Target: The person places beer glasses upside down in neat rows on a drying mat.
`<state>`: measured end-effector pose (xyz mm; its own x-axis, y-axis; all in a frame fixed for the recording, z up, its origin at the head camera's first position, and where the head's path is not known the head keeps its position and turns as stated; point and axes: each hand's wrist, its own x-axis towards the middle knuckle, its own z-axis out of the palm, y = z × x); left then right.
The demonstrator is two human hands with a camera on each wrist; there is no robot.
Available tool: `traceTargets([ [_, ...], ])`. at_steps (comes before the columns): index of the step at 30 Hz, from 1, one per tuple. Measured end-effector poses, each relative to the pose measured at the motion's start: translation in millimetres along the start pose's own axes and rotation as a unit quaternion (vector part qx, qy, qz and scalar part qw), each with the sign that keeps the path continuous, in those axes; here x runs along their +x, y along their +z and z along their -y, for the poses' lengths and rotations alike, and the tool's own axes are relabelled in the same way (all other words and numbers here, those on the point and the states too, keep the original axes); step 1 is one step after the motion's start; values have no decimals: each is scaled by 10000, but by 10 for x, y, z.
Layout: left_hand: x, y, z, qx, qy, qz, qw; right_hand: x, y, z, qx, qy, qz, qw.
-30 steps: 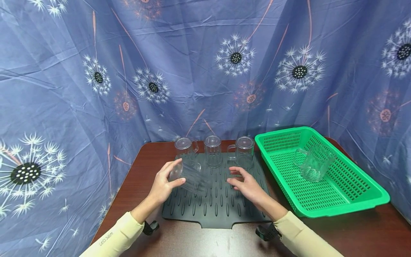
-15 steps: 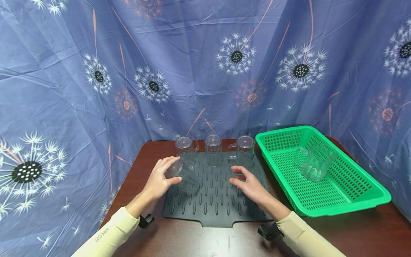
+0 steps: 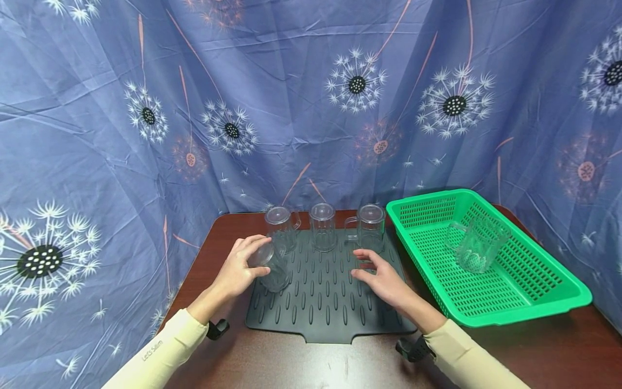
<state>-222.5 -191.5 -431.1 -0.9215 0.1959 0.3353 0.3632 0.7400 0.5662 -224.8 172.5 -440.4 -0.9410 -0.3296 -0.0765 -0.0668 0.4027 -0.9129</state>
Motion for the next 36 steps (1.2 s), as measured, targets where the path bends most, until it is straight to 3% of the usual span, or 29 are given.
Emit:
traceTargets([
  [10,26,31,-10,-124,19,366,9992,-48,-105,35,-423,-41,-50,9991],
  [16,34,47,-19,-199,-12,629,9978,-99,-221,48,-592,-452,-161,9971],
  [22,38,58,-31,-69,221,601,9979,-192,-432,170,-735,-854,-337,9931],
  [28,46,66,-36,-3,396,507,9979,-262,-683,269,-1060,-891,-600,9886],
  [36,50,99,-39,127,360,450,9983,-303,-931,245,-1362,-1069,-863,9811],
])
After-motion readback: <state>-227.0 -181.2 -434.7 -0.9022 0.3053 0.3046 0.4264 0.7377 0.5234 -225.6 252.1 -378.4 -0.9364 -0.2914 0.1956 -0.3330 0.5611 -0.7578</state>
